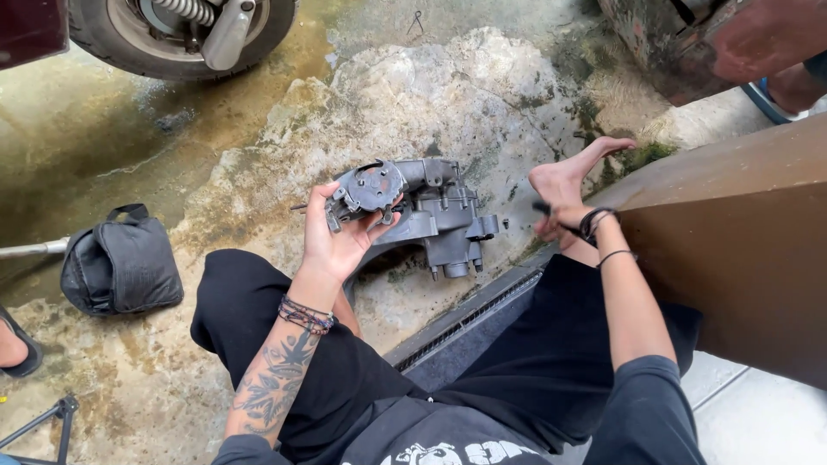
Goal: The person sits on the floor and uses a wire brush to scrub a small metal mechanical part. They rotate the part to clean different sides and crevices, focusing on removing grime from the surface.
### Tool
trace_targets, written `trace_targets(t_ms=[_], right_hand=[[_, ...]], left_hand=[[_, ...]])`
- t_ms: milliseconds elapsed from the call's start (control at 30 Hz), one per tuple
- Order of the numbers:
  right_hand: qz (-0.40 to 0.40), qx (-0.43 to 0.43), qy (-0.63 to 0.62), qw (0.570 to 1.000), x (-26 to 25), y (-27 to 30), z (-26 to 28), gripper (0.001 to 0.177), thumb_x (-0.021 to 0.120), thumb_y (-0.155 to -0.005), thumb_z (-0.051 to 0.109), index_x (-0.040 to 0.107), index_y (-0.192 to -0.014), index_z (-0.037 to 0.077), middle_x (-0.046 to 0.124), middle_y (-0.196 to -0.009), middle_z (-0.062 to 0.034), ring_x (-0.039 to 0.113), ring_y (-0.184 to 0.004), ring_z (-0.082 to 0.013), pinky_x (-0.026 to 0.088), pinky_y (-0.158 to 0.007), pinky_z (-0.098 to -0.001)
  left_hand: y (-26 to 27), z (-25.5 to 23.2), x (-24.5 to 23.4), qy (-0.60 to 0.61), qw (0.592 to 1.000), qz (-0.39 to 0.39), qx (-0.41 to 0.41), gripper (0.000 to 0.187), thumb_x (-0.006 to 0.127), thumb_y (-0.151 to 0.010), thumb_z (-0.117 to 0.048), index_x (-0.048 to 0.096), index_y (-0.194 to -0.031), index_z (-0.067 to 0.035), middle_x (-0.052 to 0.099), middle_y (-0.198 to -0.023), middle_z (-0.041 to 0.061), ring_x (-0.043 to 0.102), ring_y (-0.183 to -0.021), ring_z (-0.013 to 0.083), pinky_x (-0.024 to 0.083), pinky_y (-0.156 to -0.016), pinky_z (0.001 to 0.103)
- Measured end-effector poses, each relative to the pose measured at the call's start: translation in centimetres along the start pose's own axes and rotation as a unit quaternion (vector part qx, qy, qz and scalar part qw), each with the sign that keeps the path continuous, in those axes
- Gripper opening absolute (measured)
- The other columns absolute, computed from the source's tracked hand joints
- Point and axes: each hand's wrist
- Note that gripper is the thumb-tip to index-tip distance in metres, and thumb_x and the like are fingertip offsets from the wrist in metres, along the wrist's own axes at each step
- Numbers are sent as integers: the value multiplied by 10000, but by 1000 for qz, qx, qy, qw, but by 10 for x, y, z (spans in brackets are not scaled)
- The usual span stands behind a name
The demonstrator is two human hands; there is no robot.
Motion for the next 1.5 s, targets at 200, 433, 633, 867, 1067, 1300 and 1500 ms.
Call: trace_targets(t_ms=[200, 433, 633, 867, 1067, 1300, 1500], right_hand=[[-289, -242, 165, 911, -17, -22, 12, 347, 496, -985, 119, 663, -1267, 3, 672, -1179, -329, 619, -1140, -520, 535, -955, -628], [-359, -148, 223, 894, 11, -178, -30, 354, 600, -917, 414, 739, -933, 89, 746, -850, -185, 732, -954, -412, 585, -805, -528], [-235, 82, 228, 941, 110, -235, -102, 334, 729, -837, 375, 755, -1152, 267, 709, -1283, -145, 585, -1316, -367, 468, -1083, -525], [-227, 79, 252, 937, 142, -268, -145, 521, 824, -756, 391, 706, -1233, 216, 764, -1065, -175, 733, -1043, -418, 588, -828, -590], [-211, 84, 221, 948, 142, -206, -98, 425, 731, -930, 284, 616, -1328, 191, 717, -1196, -230, 676, -1171, -443, 538, -960, -555], [-416, -53, -70, 905, 123, -206, -70, 312, 825, -877, 296, 734, -1134, 145, 730, -1009, -183, 696, -975, -373, 541, -882, -493], [-325, -318, -343, 822, 117, -81, 47, 243, 852, -895, 81, 755, -1111, 133, 745, -924, 12, 545, -568, 21, 503, -617, -186]], left_hand=[[-2, 0, -8, -15, 1000, -9, 7, 419, 712, -780, -260, 619, -1082, 14, 667, -1026, 239, 672, -860, 446, 597, -872, 636], [17, -2, 9, 17, 999, -28, 26, 427, 711, -786, -285, 617, -1098, -8, 666, -1058, 229, 677, -876, 442, 589, -879, 645], [16, -11, 21, 24, 998, -44, 35, 455, 661, -805, -329, 633, -1146, -29, 661, -1130, 222, 651, -990, 455, 552, -949, 637], [-1, -20, 36, 14, 997, -70, 39, 510, 617, -816, -369, 651, -1206, -42, 655, -1235, 235, 616, -1121, 466, 504, -1019, 619], [-5, -17, 39, 40, 996, -74, 33, 525, 613, -793, -357, 643, -1220, -54, 643, -1257, 229, 592, -1177, 478, 511, -1012, 606], [-5, -10, 37, 47, 997, -60, 30, 502, 611, -809, -342, 637, -1225, -61, 652, -1235, 189, 610, -1096, 408, 491, -1032, 626], [-6, -7, 21, 50, 998, -35, 27, 436, 655, -804, -326, 654, -1145, -54, 680, -1139, 182, 645, -972, 378, 530, -993, 611]])
Point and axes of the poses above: each hand's wrist, its own y-axis away from the middle knuckle, its own x-axis out of the palm, z = x × y
